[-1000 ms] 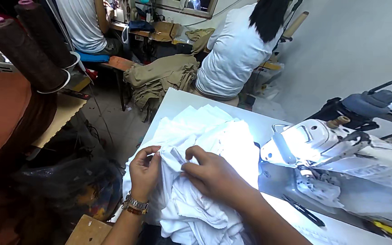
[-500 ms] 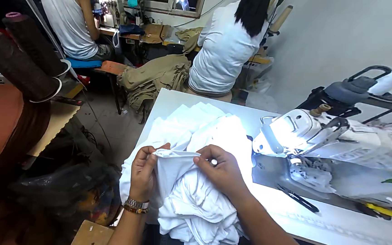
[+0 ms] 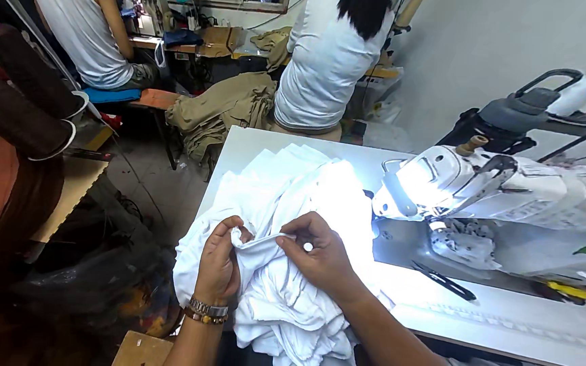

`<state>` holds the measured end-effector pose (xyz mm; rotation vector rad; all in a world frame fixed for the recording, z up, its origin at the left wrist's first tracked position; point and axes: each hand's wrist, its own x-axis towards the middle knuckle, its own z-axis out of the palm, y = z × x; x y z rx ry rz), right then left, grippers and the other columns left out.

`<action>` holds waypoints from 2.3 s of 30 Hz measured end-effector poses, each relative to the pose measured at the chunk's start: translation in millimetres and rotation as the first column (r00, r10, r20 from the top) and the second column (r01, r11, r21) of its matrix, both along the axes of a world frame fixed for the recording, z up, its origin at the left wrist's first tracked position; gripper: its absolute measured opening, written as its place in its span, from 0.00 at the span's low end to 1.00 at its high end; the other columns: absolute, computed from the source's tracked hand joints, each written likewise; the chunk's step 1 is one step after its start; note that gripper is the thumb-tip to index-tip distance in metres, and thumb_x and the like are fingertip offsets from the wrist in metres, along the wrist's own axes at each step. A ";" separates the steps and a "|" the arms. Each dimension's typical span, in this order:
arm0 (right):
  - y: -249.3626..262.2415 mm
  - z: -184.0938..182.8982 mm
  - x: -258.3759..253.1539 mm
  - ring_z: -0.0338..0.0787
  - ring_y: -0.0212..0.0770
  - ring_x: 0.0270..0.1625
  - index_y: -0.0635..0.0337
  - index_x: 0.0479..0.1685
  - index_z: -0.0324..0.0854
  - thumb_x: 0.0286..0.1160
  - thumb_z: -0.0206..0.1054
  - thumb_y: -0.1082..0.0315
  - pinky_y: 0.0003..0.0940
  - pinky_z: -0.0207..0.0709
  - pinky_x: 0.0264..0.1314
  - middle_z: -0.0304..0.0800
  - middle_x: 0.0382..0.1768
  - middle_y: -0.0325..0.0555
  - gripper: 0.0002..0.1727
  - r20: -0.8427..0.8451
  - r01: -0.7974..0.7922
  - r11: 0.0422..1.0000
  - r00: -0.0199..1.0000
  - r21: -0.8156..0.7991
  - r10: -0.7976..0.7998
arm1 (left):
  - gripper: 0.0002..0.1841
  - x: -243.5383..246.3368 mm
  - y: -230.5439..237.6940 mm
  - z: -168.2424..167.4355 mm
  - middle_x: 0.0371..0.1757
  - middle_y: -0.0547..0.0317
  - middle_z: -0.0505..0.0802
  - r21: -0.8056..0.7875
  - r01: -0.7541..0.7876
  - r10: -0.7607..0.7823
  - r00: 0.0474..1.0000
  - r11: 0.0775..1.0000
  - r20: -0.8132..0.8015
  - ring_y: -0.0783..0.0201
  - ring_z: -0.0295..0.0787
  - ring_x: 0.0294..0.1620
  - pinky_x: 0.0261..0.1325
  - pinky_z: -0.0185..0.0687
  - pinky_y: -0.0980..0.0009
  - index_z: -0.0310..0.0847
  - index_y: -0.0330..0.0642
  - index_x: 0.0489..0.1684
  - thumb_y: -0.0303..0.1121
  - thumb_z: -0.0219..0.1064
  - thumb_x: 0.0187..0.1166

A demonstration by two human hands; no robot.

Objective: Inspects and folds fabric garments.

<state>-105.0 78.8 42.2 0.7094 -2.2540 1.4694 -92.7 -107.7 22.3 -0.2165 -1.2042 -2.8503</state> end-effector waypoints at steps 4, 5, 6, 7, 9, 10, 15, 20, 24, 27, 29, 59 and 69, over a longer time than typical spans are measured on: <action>-0.3 1.4 1.0 0.83 0.19 0.33 0.59 0.60 0.77 0.70 0.69 0.74 0.11 0.78 0.37 0.88 0.36 0.33 0.18 0.000 -0.069 0.996 0.998 -0.050 0.069 | 0.12 0.3 2.5 -0.7 0.22 0.77 0.79 -0.425 -0.050 -0.028 0.984 0.904 -0.175 0.83 0.73 0.22 0.30 0.73 0.86 0.86 0.53 0.44 0.34 0.53 0.84; 0.6 0.6 0.3 0.82 0.19 0.33 0.59 0.60 0.76 0.70 0.70 0.75 0.11 0.78 0.36 0.87 0.35 0.32 0.19 -0.005 -0.076 0.995 0.997 -0.065 0.075 | 0.06 -0.2 1.3 0.5 0.24 0.75 0.81 -0.561 -0.074 -0.049 0.978 0.824 -0.201 0.82 0.73 0.22 0.29 0.73 0.85 0.87 0.50 0.46 0.36 0.64 0.80; 1.7 -0.1 -0.2 0.82 0.20 0.32 0.58 0.60 0.76 0.69 0.70 0.76 0.12 0.77 0.35 0.87 0.34 0.32 0.19 -0.002 -0.077 0.994 0.997 -0.076 0.077 | 0.08 -3.0 3.9 1.7 0.22 0.72 0.79 -0.648 -0.106 -0.053 0.974 0.755 -0.221 0.80 0.69 0.18 0.23 0.69 0.84 0.87 0.47 0.45 0.36 0.74 0.72; 3.0 -0.4 -0.4 0.83 0.21 0.32 0.57 0.61 0.75 0.69 0.70 0.76 0.12 0.78 0.35 0.87 0.33 0.32 0.20 0.000 -0.076 0.994 0.997 -0.077 0.076 | 0.09 -7.0 6.3 1.5 0.20 0.70 0.79 -0.705 -0.114 -0.066 0.973 0.700 -0.223 0.77 0.68 0.16 0.20 0.67 0.82 0.88 0.45 0.43 0.35 0.77 0.69; 4.4 -0.7 0.1 0.84 0.21 0.33 0.56 0.60 0.74 0.69 0.71 0.75 0.13 0.80 0.38 0.87 0.33 0.31 0.20 -0.008 -0.071 0.995 0.997 -0.072 0.071 | 0.05 -7.5 5.3 6.5 0.21 0.67 0.81 -0.766 -0.105 -0.080 0.977 0.634 -0.199 0.75 0.70 0.16 0.20 0.68 0.81 0.88 0.46 0.38 0.33 0.76 0.71; 4.2 -0.8 0.3 0.84 0.20 0.34 0.56 0.60 0.74 0.68 0.70 0.75 0.13 0.80 0.39 0.87 0.33 0.31 0.20 -0.020 -0.070 0.995 0.997 -0.069 0.069 | 0.03 -4.8 4.1 10.3 0.22 0.69 0.81 -0.777 -0.121 -0.068 0.976 0.618 -0.206 0.77 0.71 0.18 0.22 0.69 0.83 0.87 0.46 0.34 0.32 0.75 0.71; 10.8 13.3 -1.7 0.83 0.22 0.31 0.57 0.55 0.83 0.64 0.75 0.72 0.14 0.78 0.32 0.88 0.36 0.32 0.18 0.127 0.069 0.997 0.990 -0.026 -0.065 | 0.03 -8.5 14.1 -6.2 0.37 0.69 0.91 -0.700 -0.137 -0.015 0.979 0.701 -0.205 0.75 0.87 0.37 0.42 0.85 0.76 0.88 0.48 0.39 0.34 0.72 0.76; 13.4 27.4 -0.6 0.83 0.32 0.28 0.56 0.60 0.85 0.72 0.67 0.76 0.25 0.79 0.29 0.91 0.45 0.40 0.17 0.472 0.162 0.978 0.878 -0.130 -0.083 | 0.08 0.0 25.6 -9.4 0.43 0.67 0.93 -0.645 -0.118 0.043 0.991 0.755 -0.130 0.74 0.90 0.44 0.51 0.87 0.72 0.89 0.45 0.49 0.32 0.63 0.83; 11.7 25.7 4.8 0.80 0.31 0.32 0.53 0.64 0.88 0.75 0.57 0.71 0.24 0.77 0.31 0.83 0.47 0.38 0.21 0.402 0.095 0.983 0.915 -0.154 -0.026 | 0.07 1.3 31.0 -8.5 0.40 0.66 0.94 -0.592 -0.126 0.109 0.992 0.796 -0.065 0.73 0.90 0.40 0.45 0.87 0.73 0.91 0.46 0.45 0.31 0.65 0.81; 3.8 24.8 12.7 0.86 0.29 0.40 0.51 0.68 0.87 0.77 0.62 0.69 0.23 0.83 0.40 0.87 0.48 0.35 0.21 0.291 0.132 0.990 0.950 -0.042 -0.114 | 0.04 1.1 32.0 -10.5 0.38 0.66 0.94 -0.549 -0.120 0.111 0.993 0.827 -0.050 0.72 0.90 0.38 0.44 0.87 0.72 0.92 0.46 0.40 0.32 0.70 0.78; -0.8 20.7 17.2 0.89 0.29 0.42 0.54 0.67 0.87 0.74 0.67 0.70 0.22 0.85 0.44 0.90 0.44 0.36 0.21 0.221 0.156 0.985 0.966 -0.071 -0.137 | 0.04 1.3 32.1 -11.5 0.38 0.66 0.94 -0.539 -0.109 0.097 0.994 0.835 -0.051 0.72 0.89 0.39 0.45 0.86 0.73 0.92 0.46 0.40 0.31 0.70 0.78; -3.8 5.5 12.3 0.92 0.33 0.36 0.55 0.78 0.78 0.67 0.74 0.79 0.25 0.89 0.41 0.94 0.38 0.40 0.33 0.209 0.151 0.936 0.974 -0.317 -0.087 | 0.05 2.0 33.8 -19.0 0.38 0.62 0.93 -0.476 -0.052 0.086 0.995 0.878 0.050 0.68 0.89 0.40 0.45 0.87 0.69 0.91 0.44 0.39 0.30 0.67 0.79; -18.7 2.5 8.5 0.91 0.29 0.39 0.61 0.76 0.78 0.69 0.72 0.77 0.21 0.88 0.45 0.93 0.39 0.38 0.30 0.182 0.089 0.972 0.982 -0.216 -0.050 | 0.04 4.2 40.8 -18.5 0.33 0.64 0.93 -0.492 -0.067 0.085 0.996 0.868 0.013 0.73 0.90 0.36 0.42 0.87 0.74 0.91 0.44 0.34 0.28 0.69 0.75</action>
